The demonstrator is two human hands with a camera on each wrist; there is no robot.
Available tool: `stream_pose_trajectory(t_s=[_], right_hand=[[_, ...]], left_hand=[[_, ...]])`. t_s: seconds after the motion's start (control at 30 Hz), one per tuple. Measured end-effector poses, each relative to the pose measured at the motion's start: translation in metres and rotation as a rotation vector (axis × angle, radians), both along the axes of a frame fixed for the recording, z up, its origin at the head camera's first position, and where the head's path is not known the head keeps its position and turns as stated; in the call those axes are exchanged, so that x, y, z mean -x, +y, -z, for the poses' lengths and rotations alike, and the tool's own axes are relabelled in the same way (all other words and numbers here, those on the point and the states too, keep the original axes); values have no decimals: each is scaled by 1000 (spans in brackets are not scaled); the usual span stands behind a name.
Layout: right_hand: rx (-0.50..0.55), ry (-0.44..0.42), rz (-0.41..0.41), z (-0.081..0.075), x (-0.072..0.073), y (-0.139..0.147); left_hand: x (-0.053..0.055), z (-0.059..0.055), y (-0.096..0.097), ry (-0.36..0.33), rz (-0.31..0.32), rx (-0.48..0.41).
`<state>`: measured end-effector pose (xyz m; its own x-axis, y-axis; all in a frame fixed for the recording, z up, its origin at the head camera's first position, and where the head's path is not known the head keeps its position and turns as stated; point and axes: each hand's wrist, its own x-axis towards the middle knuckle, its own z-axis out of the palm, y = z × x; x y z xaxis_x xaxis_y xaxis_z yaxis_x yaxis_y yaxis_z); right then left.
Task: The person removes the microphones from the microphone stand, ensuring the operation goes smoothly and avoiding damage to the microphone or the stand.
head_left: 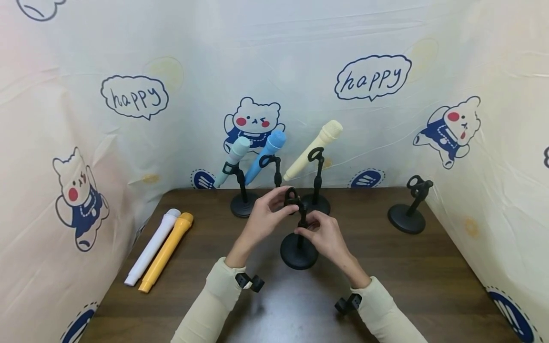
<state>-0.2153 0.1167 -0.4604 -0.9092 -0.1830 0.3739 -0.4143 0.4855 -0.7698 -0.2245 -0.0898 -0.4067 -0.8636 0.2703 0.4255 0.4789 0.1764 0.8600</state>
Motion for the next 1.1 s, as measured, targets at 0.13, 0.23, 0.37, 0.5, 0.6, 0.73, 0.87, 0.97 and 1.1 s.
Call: stream_pose_trajectory(t_s=[0.13, 0.23, 0.37, 0.5, 0.6, 0.73, 0.87, 0.97, 1.1], right_hand=[[-8, 3, -5, -1, -1, -1], [-23, 3, -13, -2, -1, -1], [-38, 1, -22, -2, -1, -1], [-37, 17, -49, -2, 0, 0], [-23, 26, -91, -1, 1, 2], [-27, 22, -169, 0, 3, 6], [-37, -14, -274, 2, 9, 12], [-27, -70, -357, 4, 14, 15], [-19, -108, -404, 6, 15, 18]], left_hand=[[0, 0, 0, -1, -2, 0], [0, 0, 0, -8, -5, -2], [0, 0, 0, -10, -5, -3], [0, -1, 1, -5, -9, 1], [0, -2, 1, 0, -15, 3], [-1, -2, 1, 7, -27, 12], [-1, -1, 2, -1, -36, 26], [-1, -1, 2, -4, -43, 30], [-1, 1, 2, 13, -51, 33]])
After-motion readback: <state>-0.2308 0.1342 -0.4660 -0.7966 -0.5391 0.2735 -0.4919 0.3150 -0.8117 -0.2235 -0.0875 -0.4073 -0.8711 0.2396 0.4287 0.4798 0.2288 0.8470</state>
